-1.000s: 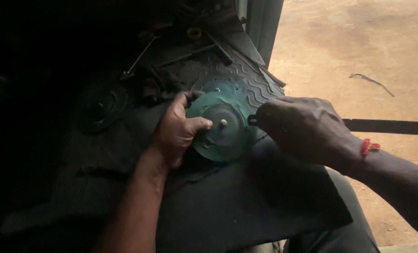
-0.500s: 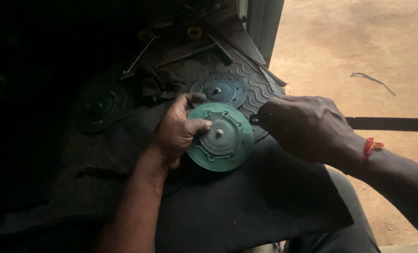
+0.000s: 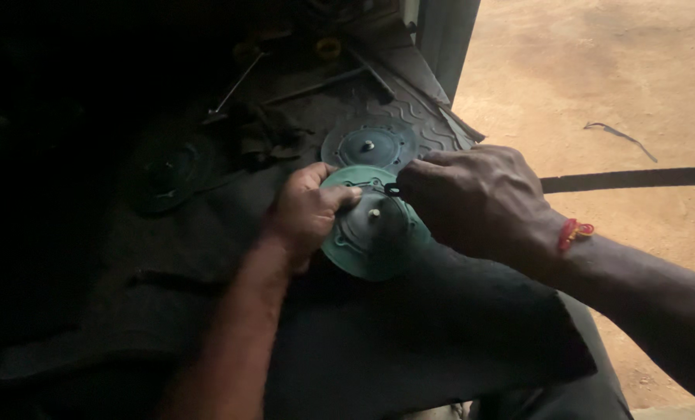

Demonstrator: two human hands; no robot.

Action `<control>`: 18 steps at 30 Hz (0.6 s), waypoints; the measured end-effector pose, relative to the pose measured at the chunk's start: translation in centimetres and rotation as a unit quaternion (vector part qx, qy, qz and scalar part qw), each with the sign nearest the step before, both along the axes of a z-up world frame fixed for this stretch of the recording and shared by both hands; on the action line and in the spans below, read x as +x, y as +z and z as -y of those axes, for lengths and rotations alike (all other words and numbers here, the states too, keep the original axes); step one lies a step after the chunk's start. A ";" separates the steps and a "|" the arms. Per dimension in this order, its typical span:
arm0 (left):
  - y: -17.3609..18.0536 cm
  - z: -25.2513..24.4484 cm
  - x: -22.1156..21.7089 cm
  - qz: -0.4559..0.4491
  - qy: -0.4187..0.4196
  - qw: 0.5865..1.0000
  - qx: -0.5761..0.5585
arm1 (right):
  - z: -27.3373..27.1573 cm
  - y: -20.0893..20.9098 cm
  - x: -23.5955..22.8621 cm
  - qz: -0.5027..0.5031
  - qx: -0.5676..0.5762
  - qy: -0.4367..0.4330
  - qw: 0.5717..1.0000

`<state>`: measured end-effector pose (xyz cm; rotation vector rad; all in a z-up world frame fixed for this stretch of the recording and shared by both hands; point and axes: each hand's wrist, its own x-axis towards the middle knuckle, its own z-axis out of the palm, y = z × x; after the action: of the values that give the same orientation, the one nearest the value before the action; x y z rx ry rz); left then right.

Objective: The person uses a flat metal tool to scrape and clean the surface of a green circular mechanical part placed on a workbench. They repeatedly rotate the part and scrape different sections, occasionally lifting it to inspect the underside. A second similar part remains nearby on the bench.

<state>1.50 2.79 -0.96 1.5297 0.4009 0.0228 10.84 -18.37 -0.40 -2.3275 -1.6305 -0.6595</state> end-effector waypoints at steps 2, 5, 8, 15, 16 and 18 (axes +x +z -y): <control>-0.3 0.0 0.3 -0.004 0.005 1.000 0.009 | -0.4 0.1 -0.1 0.005 -0.011 -0.005 1.000; -0.6 -0.1 0.5 -0.006 0.010 1.000 0.016 | -1.0 0.3 -0.3 0.010 -0.024 -0.003 1.000; -0.7 -0.1 0.6 -0.021 0.014 1.000 0.017 | -1.4 0.4 -0.6 0.023 -0.029 0.002 0.999; -1.0 0.1 0.4 0.027 -0.017 0.998 0.052 | -1.3 0.4 -0.4 0.090 -0.009 0.016 0.996; -1.1 0.1 0.4 0.027 -0.014 0.998 0.056 | -1.3 0.3 -0.3 0.077 -0.029 0.004 0.997; -1.3 0.1 0.4 0.027 -0.008 0.998 0.064 | -1.2 0.1 -0.4 0.049 -0.069 -0.021 0.996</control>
<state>1.89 2.69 -2.27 1.6556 0.3506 0.0783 10.44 -17.19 -0.29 -2.4695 -1.7244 -0.7014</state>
